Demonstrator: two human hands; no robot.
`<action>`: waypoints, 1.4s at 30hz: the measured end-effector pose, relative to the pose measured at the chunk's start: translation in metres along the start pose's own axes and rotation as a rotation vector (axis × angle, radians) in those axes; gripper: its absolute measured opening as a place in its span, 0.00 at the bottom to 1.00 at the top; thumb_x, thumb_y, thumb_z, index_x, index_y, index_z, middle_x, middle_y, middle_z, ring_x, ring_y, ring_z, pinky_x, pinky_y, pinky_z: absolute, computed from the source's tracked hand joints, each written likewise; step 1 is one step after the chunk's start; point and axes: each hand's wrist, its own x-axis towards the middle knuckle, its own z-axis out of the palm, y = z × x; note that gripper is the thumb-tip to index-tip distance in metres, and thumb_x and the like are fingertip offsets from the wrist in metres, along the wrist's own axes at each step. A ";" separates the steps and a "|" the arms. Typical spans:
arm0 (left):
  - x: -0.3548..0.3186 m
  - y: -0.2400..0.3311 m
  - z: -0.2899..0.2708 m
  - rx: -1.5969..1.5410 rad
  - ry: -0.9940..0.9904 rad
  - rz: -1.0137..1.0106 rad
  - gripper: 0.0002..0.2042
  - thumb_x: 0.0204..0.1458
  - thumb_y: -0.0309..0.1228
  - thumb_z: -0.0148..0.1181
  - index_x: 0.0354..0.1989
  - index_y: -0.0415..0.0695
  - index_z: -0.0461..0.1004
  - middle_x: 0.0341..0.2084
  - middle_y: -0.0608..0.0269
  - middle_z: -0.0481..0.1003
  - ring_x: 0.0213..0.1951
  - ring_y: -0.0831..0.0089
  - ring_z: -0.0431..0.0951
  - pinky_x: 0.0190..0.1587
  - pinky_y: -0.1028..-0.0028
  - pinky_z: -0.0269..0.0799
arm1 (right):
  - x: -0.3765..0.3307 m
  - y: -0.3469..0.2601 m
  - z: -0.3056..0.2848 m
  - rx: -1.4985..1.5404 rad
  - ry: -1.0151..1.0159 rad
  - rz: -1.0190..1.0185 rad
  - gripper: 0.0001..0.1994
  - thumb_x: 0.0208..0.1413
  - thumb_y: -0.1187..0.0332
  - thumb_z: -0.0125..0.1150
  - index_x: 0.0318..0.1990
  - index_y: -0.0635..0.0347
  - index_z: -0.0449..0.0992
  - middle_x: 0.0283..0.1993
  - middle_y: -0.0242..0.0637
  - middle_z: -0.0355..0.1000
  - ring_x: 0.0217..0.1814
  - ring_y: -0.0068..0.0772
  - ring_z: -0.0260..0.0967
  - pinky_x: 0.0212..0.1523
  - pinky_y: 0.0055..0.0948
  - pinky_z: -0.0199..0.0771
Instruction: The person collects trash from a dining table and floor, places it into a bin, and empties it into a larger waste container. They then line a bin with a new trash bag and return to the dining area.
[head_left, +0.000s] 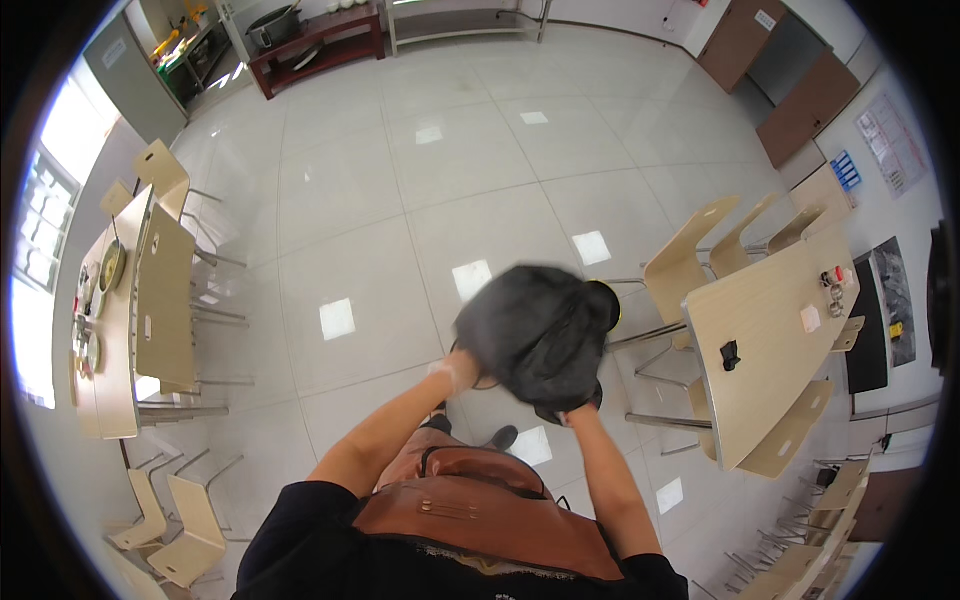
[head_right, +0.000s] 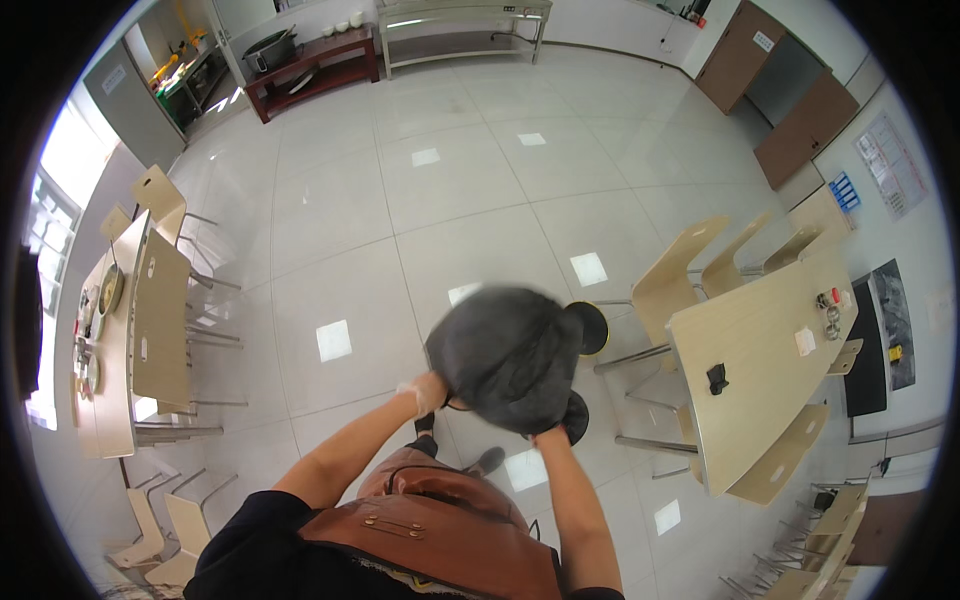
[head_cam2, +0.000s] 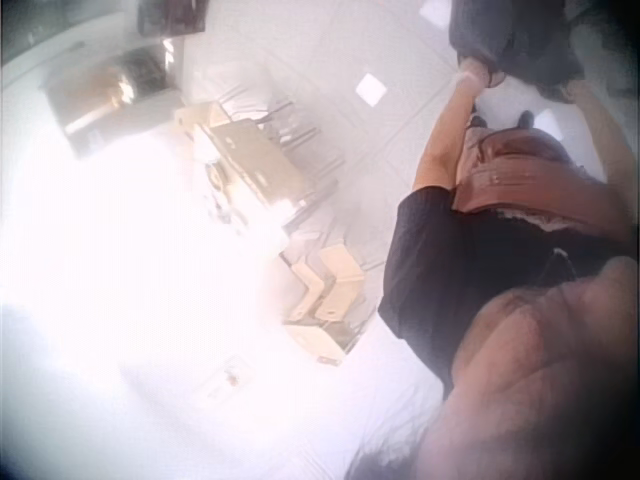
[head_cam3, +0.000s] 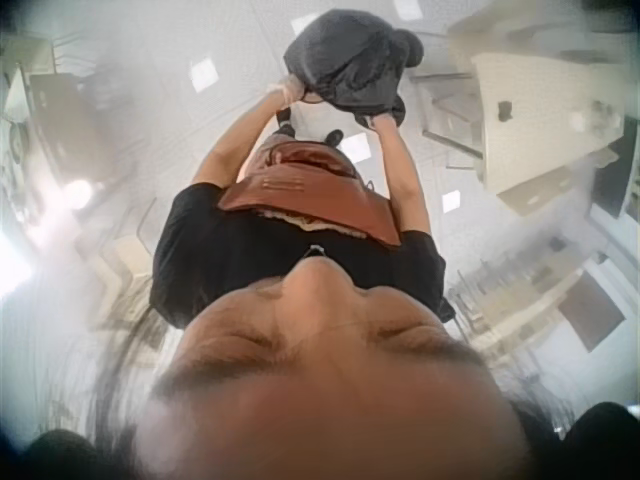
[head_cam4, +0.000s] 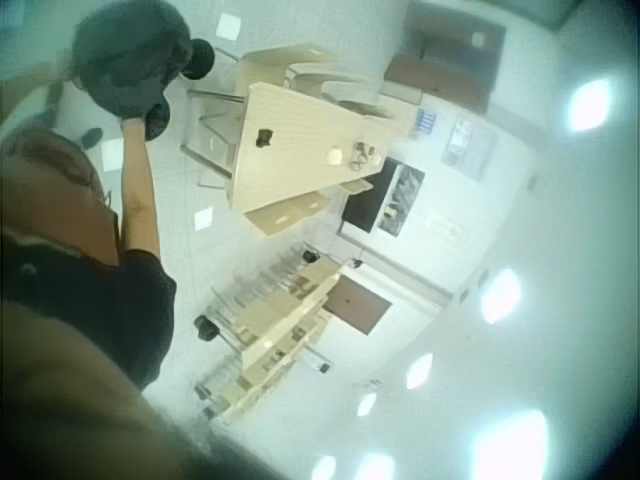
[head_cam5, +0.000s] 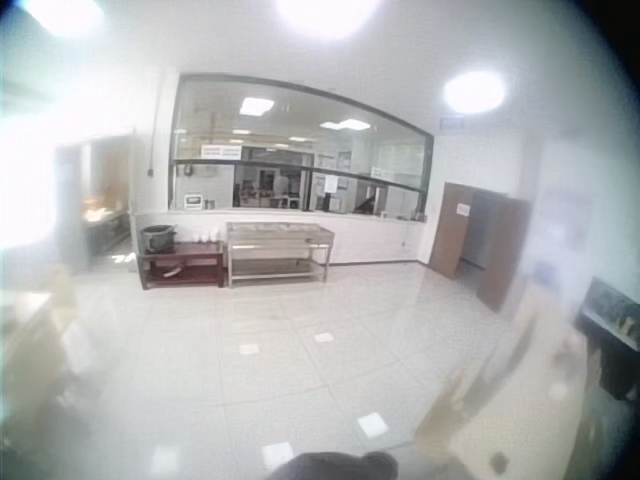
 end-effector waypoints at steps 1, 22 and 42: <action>0.027 -0.042 0.049 -0.002 0.030 -0.045 0.20 0.50 0.25 0.45 0.54 0.39 0.64 0.54 0.48 0.64 0.49 0.53 0.69 0.49 0.62 0.66 | -0.018 -0.007 0.056 0.188 -0.063 -0.002 0.21 0.58 0.58 0.41 0.55 0.60 0.55 0.57 0.43 0.54 0.56 0.38 0.54 0.56 0.38 0.53; -0.001 -0.158 0.201 -0.315 -0.134 -0.236 0.29 0.42 0.17 0.45 0.59 0.43 0.58 0.56 0.49 0.61 0.51 0.51 0.66 0.50 0.62 0.66 | -0.028 -0.068 0.116 0.642 -0.064 0.036 0.15 0.51 0.75 0.46 0.47 0.56 0.69 0.44 0.49 0.69 0.42 0.51 0.68 0.42 0.43 0.69; 0.068 -0.205 0.218 -0.420 0.023 -0.270 0.28 0.43 0.23 0.49 0.57 0.46 0.58 0.46 0.45 0.68 0.44 0.48 0.71 0.45 0.59 0.68 | 0.085 -0.110 0.122 0.902 0.065 0.415 0.25 0.53 0.75 0.47 0.61 0.50 0.57 0.53 0.50 0.65 0.51 0.54 0.64 0.48 0.41 0.66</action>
